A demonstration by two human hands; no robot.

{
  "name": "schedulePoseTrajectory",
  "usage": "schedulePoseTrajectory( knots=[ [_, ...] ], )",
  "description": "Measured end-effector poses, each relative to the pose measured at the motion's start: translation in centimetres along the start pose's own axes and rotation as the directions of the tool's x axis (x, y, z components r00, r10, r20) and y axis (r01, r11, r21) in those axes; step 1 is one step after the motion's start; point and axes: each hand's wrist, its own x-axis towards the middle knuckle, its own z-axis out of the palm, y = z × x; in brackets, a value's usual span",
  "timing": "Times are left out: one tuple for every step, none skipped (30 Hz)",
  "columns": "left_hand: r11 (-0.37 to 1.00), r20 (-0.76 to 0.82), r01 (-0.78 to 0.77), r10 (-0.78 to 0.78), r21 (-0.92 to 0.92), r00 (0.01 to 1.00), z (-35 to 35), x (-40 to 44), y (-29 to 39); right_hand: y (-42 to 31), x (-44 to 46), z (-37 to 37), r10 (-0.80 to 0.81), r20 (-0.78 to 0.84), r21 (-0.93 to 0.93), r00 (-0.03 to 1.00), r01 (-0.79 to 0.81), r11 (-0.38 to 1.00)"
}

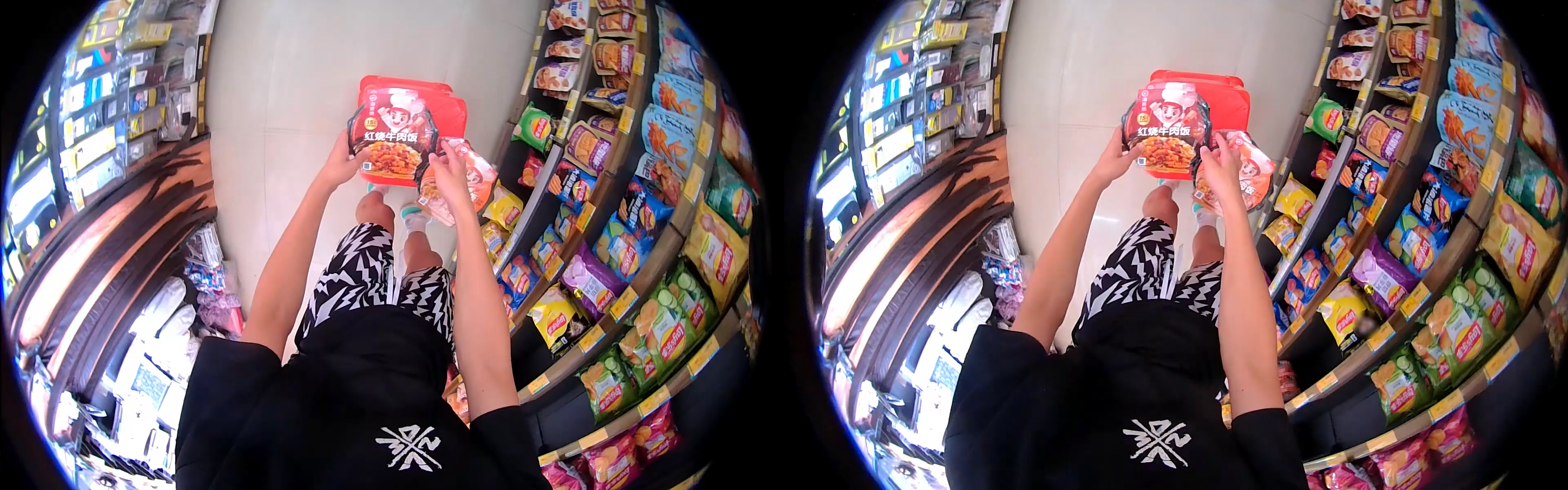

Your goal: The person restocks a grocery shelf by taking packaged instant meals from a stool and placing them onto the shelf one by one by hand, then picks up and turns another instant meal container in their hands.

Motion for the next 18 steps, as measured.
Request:
schedulePoseTrajectory(
  knots=[
    [0.999, 0.001, -0.047, 0.047, 0.008, 0.999, 0.0, 0.0, -0.3, 0.2, 0.6, 0.3, 0.041, 0.049, -0.018, 0.998, -0.04, 0.999],
    [0.995, 0.005, -0.097, 0.097, 0.018, 0.995, -0.1, 0.0, -0.6, 0.2, 0.7, 0.5, 0.07, 0.043, -0.036, 0.997, -0.068, 0.997],
    [0.995, 0.015, -0.096, 0.096, 0.027, 0.995, -0.3, 0.1, -0.8, 0.2, 1.0, 0.8, 0.093, 0.033, -0.051, 0.995, -0.092, 0.994],
    [0.995, 0.024, -0.079, 0.078, 0.058, 0.997, -0.6, 0.3, -0.9, 0.1, 1.2, 1.0, 0.115, 0.021, -0.065, 0.993, -0.113, 0.991],
    [0.994, 0.034, -0.061, 0.058, 0.088, 0.998, -0.9, 0.3, -0.7, -0.5, 1.0, 0.9, 0.144, 0.012, -0.025, 0.99, -0.143, 0.989],
    [0.992, 0.046, -0.044, 0.039, 0.118, 0.998, -1.2, 0.2, -0.4, -0.1, 0.9, 1.2, 0.125, -0.008, 0.021, 0.992, -0.125, 0.992],
    [0.995, 0.059, -0.003, -0.002, 0.097, 0.998, -1.4, 0.1, -0.1, 0.1, 0.9, 1.6, 0.106, -0.029, 0.067, 0.994, -0.104, 0.992],
    [0.997, 0.072, 0.036, -0.041, 0.075, 0.997, -1.8, -0.4, 1.1, 0.3, 1.0, 1.7, 0.085, -0.05, 0.111, 0.995, -0.079, 0.991],
    [0.996, 0.085, 0.077, -0.082, 0.053, 0.993, -2.0, -1.0, 2.1, -1.4, 0.1, 1.3, 0.079, -0.036, 0.254, 0.996, -0.068, 0.965],
    [0.999, 0.088, 0.048, -0.048, 0.01, 0.995, -2.1, -1.9, 3.0, -3.1, -1.1, 0.6, 0.071, -0.024, 0.392, 0.997, -0.056, 0.918],
    [0.999, 0.089, 0.013, -0.01, -0.034, 0.996, -2.2, -2.8, 3.9, -5.3, -2.4, -0.3, 0.058, -0.015, 0.523, 0.998, -0.042, 0.851],
    [0.997, 0.089, -0.028, 0.034, -0.076, 0.995, -2.4, -3.6, 5.1, -6.7, -3.0, -1.1, 0.024, -0.03, 0.541, 0.999, -0.004, 0.841],
    [0.995, 0.062, -0.08, 0.084, -0.064, 0.995, -2.5, -4.4, 6.3, -8.0, -3.6, -1.9, -0.011, -0.049, 0.56, 0.999, 0.036, 0.828],
    [0.99, 0.037, -0.132, 0.134, -0.051, 0.99, -2.6, -5.5, 7.7, -9.3, -4.4, -2.8, -0.044, -0.071, 0.577, 0.997, 0.077, 0.813],
    [0.982, 0.013, -0.185, 0.186, -0.039, 0.983, -2.5, -6.6, 9.5, -10.8, -5.2, -3.8, -0.097, -0.113, 0.566, 0.989, 0.144, 0.812],
    [0.97, -0.005, -0.243, 0.243, -0.015, 0.97, -2.6, -7.5, 11.3, -12.2, -6.2, -5.0, -0.132, -0.135, 0.604, 0.982, 0.187, 0.775],
    [0.954, -0.021, -0.3, 0.3, 0.009, 0.954, -2.7, -8.6, 13.5, -13.8, -7.5, -6.3, -0.167, -0.16, 0.639, 0.973, 0.231, 0.734],
    [0.933, -0.035, -0.359, 0.36, 0.033, 0.932, -2.7, -9.5, 15.6, -15.1, -8.8, -7.5, -0.203, -0.188, 0.67, 0.961, 0.276, 0.689]
  ],
)
